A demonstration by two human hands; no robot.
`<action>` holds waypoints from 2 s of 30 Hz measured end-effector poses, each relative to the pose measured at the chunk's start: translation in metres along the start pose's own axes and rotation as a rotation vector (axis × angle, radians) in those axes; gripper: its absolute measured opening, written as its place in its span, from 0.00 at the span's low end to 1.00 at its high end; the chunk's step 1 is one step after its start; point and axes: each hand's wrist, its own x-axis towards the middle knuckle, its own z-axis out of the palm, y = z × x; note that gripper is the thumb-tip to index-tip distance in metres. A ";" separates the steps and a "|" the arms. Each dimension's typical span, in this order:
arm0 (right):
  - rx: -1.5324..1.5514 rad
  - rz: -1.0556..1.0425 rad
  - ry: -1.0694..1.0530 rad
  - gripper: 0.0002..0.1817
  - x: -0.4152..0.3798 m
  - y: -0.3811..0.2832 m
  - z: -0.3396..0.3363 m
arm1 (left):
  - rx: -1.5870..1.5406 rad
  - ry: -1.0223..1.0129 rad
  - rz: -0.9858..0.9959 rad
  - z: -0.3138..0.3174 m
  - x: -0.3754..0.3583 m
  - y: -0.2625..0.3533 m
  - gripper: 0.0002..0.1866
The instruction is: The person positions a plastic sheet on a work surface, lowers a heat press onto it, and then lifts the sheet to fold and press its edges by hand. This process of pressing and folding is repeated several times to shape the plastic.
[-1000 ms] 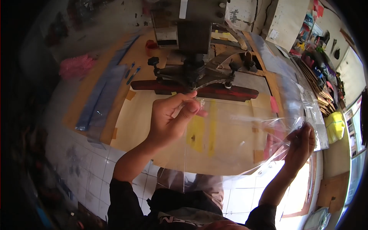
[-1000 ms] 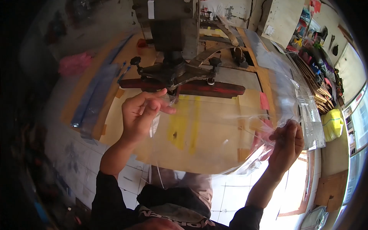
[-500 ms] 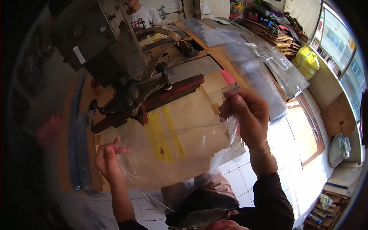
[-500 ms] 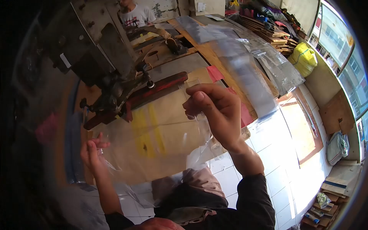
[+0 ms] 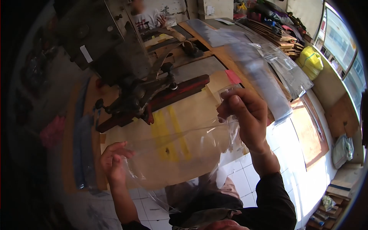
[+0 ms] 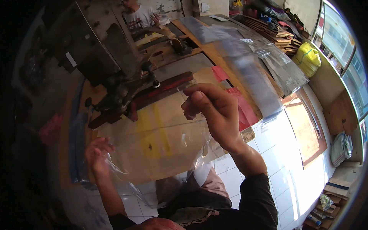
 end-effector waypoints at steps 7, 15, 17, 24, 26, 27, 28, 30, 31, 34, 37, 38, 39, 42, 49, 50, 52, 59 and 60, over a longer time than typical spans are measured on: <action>-0.022 0.029 -0.008 0.14 -0.002 -0.003 0.003 | 0.045 0.004 0.069 -0.004 -0.006 -0.005 0.20; -0.078 0.037 0.012 0.13 -0.002 -0.011 0.016 | -0.007 0.152 0.055 -0.001 -0.013 -0.006 0.18; -0.089 0.037 0.005 0.15 -0.001 -0.009 0.016 | -0.019 0.150 0.059 -0.001 -0.013 -0.006 0.18; -0.103 0.029 0.010 0.16 -0.002 -0.012 0.019 | -0.007 0.161 0.084 -0.001 -0.017 -0.004 0.18; -0.084 0.021 -0.016 0.15 -0.002 -0.012 0.018 | -0.005 0.162 0.088 0.000 -0.018 -0.002 0.18; -0.082 0.019 -0.019 0.15 -0.003 -0.012 0.017 | -0.001 0.162 0.092 0.000 -0.019 -0.001 0.18; -0.090 0.028 -0.018 0.15 -0.003 -0.012 0.017 | 0.003 0.165 0.096 0.000 -0.019 -0.001 0.18; -0.091 0.032 -0.020 0.15 -0.003 -0.011 0.016 | 0.007 0.157 0.085 -0.002 -0.021 -0.001 0.18; -0.060 0.072 -0.019 0.15 -0.004 -0.010 0.015 | 0.011 0.159 0.090 -0.003 -0.022 -0.001 0.18; -0.019 0.152 0.009 0.15 -0.005 -0.002 0.011 | 0.018 0.146 0.064 -0.003 -0.024 -0.002 0.19; 0.022 0.227 0.064 0.15 -0.007 0.016 0.003 | 0.053 0.106 0.024 -0.001 -0.023 -0.001 0.18; 0.049 0.258 0.092 0.15 -0.008 0.022 0.000 | 0.016 0.101 -0.040 0.001 -0.023 -0.002 0.18; 0.055 0.254 0.088 0.15 -0.009 0.026 -0.003 | -0.024 0.096 -0.098 0.002 -0.021 -0.003 0.17; 0.120 0.302 0.079 0.16 -0.011 0.036 -0.012 | -0.021 0.076 -0.111 0.004 -0.019 -0.010 0.16; 0.141 0.351 0.143 0.16 -0.016 0.054 -0.026 | -0.007 -0.004 -0.104 0.013 -0.013 -0.013 0.17; 0.162 0.355 0.155 0.16 -0.017 0.056 -0.027 | -0.048 -0.006 -0.099 0.014 -0.013 -0.014 0.18; 0.183 0.354 0.165 0.16 -0.016 0.059 -0.029 | -0.091 -0.008 -0.090 0.014 -0.012 -0.015 0.18; 0.233 0.329 0.182 0.16 -0.018 0.059 -0.031 | -0.066 -0.063 0.014 0.018 -0.015 -0.023 0.18; 0.237 0.317 0.171 0.16 -0.018 0.058 -0.031 | -0.051 -0.037 0.050 0.020 -0.015 -0.026 0.18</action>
